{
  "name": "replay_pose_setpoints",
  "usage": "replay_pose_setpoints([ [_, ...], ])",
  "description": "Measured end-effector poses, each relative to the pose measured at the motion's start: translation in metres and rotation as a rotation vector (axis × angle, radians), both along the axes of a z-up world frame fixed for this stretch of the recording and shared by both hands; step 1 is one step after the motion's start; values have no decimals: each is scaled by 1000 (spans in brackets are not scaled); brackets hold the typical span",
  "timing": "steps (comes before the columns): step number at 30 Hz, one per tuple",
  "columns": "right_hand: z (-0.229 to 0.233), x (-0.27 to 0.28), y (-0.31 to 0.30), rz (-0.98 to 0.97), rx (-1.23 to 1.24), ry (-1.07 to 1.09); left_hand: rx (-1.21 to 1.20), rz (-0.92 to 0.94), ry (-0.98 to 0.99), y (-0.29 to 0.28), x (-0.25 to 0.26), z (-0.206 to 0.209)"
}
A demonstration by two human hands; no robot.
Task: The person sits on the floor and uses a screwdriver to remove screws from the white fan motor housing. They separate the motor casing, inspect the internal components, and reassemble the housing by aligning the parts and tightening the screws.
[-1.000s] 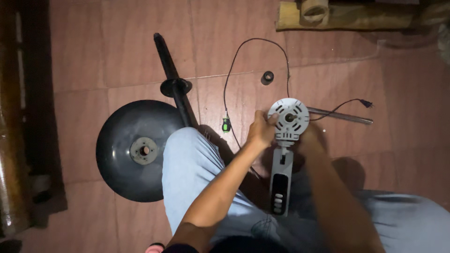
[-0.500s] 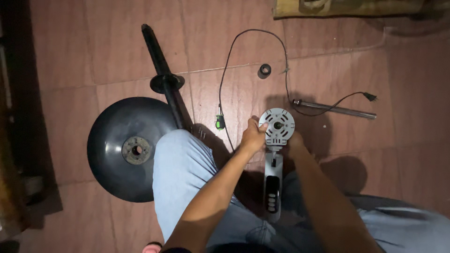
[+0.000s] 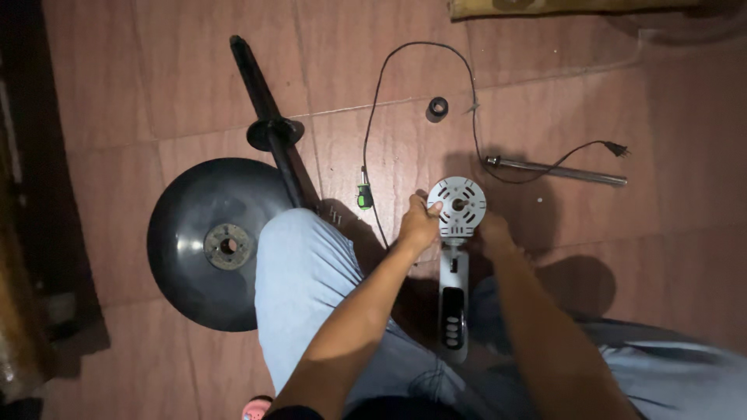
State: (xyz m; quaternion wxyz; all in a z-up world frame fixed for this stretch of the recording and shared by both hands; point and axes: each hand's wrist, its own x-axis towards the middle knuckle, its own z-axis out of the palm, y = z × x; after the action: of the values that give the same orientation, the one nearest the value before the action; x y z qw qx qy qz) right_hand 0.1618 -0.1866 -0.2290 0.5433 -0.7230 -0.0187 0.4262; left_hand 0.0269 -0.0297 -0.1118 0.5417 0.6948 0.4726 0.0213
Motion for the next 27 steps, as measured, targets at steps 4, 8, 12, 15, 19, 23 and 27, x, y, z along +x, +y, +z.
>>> replay_pose_setpoints([
  [4,9,4,-10,80,-71,12,-186,30,56,-1,0,15],
  [8,6,2,1,-145,-165,309,-256,31,7,6,-3,33],
  [12,17,6,-7,-166,-82,189,-313,-11,50,15,-4,40],
  [15,43,8,-13,-115,-66,-28,-331,-18,66,18,-2,40],
  [19,86,8,-12,-146,-15,94,-398,-41,50,21,1,39],
  [23,111,1,-9,118,-105,-353,-402,-87,84,25,7,38],
  [27,114,-10,-5,65,-115,-361,-86,-176,138,28,6,33],
])
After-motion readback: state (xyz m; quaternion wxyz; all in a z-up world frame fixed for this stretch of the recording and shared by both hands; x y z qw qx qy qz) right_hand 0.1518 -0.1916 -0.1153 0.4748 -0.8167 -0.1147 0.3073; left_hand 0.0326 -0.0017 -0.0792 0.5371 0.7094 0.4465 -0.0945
